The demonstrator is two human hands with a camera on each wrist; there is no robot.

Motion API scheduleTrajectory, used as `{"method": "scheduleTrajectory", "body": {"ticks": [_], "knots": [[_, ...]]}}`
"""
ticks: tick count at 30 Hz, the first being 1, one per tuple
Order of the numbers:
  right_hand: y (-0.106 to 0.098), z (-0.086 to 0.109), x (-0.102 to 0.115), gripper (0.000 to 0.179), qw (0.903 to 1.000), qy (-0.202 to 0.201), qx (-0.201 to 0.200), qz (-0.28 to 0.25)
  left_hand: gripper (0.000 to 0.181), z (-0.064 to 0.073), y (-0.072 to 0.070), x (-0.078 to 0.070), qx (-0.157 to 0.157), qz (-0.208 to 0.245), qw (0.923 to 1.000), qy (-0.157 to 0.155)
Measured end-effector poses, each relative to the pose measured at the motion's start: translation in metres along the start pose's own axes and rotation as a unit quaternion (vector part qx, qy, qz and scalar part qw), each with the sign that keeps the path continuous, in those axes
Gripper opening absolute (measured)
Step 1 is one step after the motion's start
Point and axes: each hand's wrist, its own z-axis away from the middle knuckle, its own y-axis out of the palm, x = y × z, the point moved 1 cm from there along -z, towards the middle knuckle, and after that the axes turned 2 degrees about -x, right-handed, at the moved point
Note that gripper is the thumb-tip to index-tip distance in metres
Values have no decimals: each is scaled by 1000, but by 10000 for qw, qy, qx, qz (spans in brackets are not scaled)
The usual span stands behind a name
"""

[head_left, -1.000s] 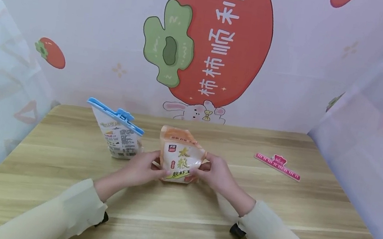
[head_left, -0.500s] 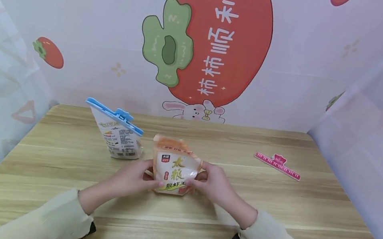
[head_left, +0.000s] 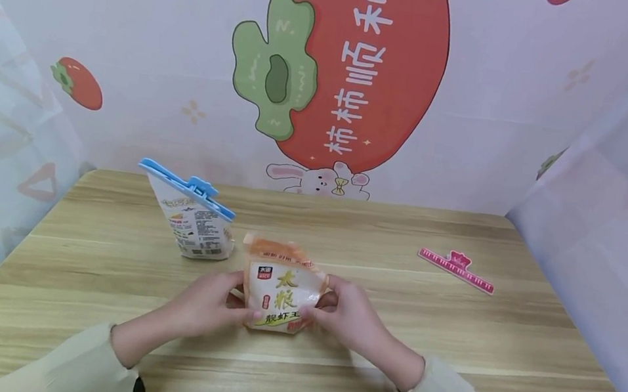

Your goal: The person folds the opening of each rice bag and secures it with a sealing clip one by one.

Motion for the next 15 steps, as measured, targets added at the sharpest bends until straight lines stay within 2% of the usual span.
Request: {"method": "scheduleTrajectory", "body": {"ticks": [7,15], "knots": [[3,6,1,40,9997,-113,183,-139,50,5,-2,-1,241,34,9997,-61],[5,17,5,39,9983,-164,433,-343,52,13,-3,0,509,164,9985,108]]}}
